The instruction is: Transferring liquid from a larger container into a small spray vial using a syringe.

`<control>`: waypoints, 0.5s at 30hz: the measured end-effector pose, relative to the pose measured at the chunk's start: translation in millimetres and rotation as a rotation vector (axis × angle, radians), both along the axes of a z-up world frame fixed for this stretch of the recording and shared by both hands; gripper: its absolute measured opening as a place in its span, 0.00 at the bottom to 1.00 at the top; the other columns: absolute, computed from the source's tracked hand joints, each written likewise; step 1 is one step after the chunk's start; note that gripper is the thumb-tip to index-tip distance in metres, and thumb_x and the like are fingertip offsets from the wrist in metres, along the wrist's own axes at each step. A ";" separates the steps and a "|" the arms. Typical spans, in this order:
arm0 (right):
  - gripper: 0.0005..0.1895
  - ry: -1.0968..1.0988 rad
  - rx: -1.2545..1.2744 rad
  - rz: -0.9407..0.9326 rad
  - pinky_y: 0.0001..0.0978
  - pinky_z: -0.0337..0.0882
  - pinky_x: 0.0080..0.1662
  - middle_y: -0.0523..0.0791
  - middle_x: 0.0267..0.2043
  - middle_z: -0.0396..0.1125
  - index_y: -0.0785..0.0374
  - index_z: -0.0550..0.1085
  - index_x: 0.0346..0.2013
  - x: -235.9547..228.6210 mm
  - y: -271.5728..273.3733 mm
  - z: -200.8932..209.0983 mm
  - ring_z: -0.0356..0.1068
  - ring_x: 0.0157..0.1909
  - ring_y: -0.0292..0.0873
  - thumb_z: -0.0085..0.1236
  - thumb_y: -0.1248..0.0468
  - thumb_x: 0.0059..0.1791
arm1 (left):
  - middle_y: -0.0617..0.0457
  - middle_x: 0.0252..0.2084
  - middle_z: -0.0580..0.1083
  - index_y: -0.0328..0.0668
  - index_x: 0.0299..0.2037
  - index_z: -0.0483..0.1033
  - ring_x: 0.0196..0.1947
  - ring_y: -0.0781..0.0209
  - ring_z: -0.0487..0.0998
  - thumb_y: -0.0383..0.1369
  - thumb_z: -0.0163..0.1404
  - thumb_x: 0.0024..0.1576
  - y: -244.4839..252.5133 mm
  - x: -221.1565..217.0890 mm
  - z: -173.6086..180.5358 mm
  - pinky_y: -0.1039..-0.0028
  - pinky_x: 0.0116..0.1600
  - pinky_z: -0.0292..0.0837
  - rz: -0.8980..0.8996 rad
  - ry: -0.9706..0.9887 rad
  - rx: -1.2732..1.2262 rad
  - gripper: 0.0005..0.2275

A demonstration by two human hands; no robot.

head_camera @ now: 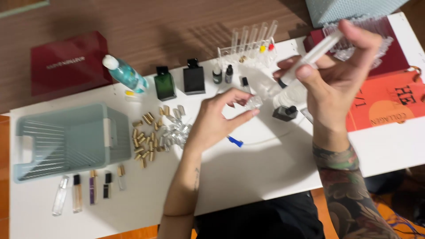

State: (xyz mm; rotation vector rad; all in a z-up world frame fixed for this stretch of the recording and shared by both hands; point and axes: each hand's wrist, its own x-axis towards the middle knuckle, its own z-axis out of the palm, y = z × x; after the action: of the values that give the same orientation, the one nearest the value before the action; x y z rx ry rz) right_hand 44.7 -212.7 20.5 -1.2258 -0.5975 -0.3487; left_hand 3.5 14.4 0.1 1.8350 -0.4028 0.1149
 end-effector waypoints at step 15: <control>0.34 0.148 -0.023 0.065 0.43 0.83 0.48 0.58 0.45 0.74 0.64 0.50 0.68 4.9 -3.2 18.4 0.80 0.41 0.52 0.60 0.74 0.55 | 0.56 0.40 0.82 0.39 0.44 0.79 0.39 0.66 0.80 0.38 0.64 0.54 -9.7 -6.1 10.1 0.75 0.48 0.76 0.008 -0.026 0.159 0.14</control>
State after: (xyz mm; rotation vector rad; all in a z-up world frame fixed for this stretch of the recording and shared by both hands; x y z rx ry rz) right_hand 49.6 -215.9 38.9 -1.2399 -0.5137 -0.1953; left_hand -2.6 4.7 10.2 1.9933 -0.4331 0.1155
